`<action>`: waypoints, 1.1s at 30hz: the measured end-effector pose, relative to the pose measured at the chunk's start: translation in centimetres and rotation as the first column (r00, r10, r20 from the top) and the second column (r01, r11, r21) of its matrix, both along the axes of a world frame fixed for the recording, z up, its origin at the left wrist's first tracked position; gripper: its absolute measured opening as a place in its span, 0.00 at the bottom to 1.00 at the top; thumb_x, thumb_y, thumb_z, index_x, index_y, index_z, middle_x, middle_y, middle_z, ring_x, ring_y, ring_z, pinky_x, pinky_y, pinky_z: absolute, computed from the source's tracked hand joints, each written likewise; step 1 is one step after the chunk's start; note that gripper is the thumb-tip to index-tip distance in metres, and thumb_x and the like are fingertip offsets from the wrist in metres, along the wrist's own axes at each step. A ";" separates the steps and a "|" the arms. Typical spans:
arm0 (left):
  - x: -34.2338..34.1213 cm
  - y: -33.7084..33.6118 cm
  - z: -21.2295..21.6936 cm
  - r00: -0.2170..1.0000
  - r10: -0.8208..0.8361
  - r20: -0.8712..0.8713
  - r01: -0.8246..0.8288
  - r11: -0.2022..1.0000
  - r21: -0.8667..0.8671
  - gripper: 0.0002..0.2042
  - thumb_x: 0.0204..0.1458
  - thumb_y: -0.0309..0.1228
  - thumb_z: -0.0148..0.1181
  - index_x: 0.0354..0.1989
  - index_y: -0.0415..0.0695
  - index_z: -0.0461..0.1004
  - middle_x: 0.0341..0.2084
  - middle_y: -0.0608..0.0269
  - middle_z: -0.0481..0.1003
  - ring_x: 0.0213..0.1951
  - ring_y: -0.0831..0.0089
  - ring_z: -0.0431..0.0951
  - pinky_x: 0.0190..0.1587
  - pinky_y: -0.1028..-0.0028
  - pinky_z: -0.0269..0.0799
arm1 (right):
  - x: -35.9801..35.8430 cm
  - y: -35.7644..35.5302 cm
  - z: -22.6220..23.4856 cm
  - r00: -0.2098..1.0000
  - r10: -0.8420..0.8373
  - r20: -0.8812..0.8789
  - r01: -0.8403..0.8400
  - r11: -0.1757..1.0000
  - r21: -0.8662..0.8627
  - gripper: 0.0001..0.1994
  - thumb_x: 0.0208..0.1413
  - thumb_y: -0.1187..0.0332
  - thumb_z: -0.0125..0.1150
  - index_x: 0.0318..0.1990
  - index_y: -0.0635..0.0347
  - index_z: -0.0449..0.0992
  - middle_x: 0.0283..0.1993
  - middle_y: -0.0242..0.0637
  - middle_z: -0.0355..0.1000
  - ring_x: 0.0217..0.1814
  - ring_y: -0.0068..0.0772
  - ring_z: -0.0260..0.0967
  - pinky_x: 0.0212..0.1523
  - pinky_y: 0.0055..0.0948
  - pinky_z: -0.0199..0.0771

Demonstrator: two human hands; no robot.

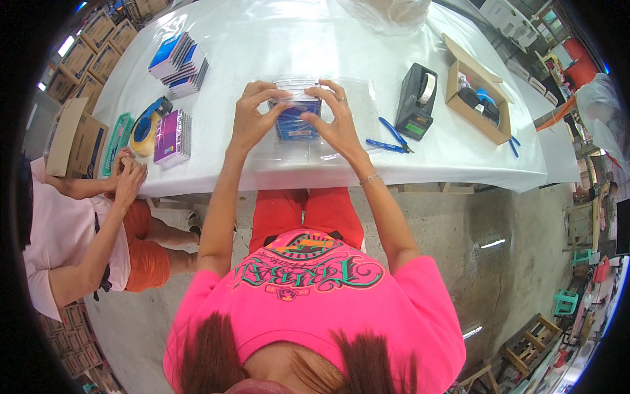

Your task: The person wraps spiral-bound notebooks in clear plastic film on a white table. They place each notebook on a sheet of film, fold the film around it, and secure the edges with tape. The wrapped notebooks are stacked on the table.

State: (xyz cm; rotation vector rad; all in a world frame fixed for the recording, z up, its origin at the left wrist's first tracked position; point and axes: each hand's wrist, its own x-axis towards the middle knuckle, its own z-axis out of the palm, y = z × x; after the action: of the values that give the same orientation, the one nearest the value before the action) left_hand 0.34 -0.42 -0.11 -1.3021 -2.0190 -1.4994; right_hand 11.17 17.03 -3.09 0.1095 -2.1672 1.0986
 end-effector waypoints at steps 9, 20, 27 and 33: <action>-0.6 0.2 3.8 0.994 -0.084 0.072 0.103 0.947 -0.305 0.06 0.48 0.29 0.65 0.33 0.43 0.82 0.29 0.59 0.79 0.34 0.67 0.76 0.39 0.69 0.72 | -1.7 0.8 1.3 0.999 -0.008 -0.047 0.001 0.989 -0.151 0.08 0.46 0.68 0.71 0.33 0.59 0.82 0.43 0.42 0.70 0.50 0.35 0.68 0.49 0.33 0.69; 0.8 2.3 3.4 0.956 0.182 -0.229 -0.258 0.894 -0.366 0.05 0.50 0.29 0.58 0.34 0.44 0.74 0.27 0.56 0.77 0.33 0.58 0.78 0.36 0.61 0.74 | -2.8 2.0 3.1 0.981 0.110 0.157 -0.059 0.952 -0.301 0.09 0.49 0.67 0.70 0.34 0.62 0.80 0.37 0.31 0.66 0.42 0.26 0.68 0.43 0.26 0.72; -1.3 2.8 1.6 0.968 0.239 -0.075 -0.240 0.971 -0.011 0.15 0.51 0.35 0.62 0.47 0.48 0.75 0.32 0.59 0.73 0.40 0.62 0.76 0.45 0.66 0.73 | -4.3 3.8 2.4 0.916 0.312 0.251 -0.142 0.840 -0.524 0.19 0.54 0.60 0.65 0.50 0.61 0.78 0.45 0.33 0.72 0.49 0.26 0.69 0.53 0.25 0.66; -2.8 2.2 0.3 0.638 -0.232 0.734 0.267 0.961 0.071 0.17 0.51 0.34 0.63 0.49 0.41 0.78 0.40 0.59 0.78 0.43 0.73 0.75 0.48 0.76 0.69 | -3.7 3.6 2.7 0.887 0.395 0.238 -0.239 0.834 -0.497 0.18 0.57 0.61 0.61 0.51 0.61 0.79 0.43 0.33 0.75 0.47 0.25 0.68 0.54 0.24 0.63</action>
State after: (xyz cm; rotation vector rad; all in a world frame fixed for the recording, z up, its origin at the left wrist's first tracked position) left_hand -2.49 1.74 0.21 -1.1122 -2.3944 -2.4438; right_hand 7.43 20.60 -0.42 0.0816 -2.1554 1.9223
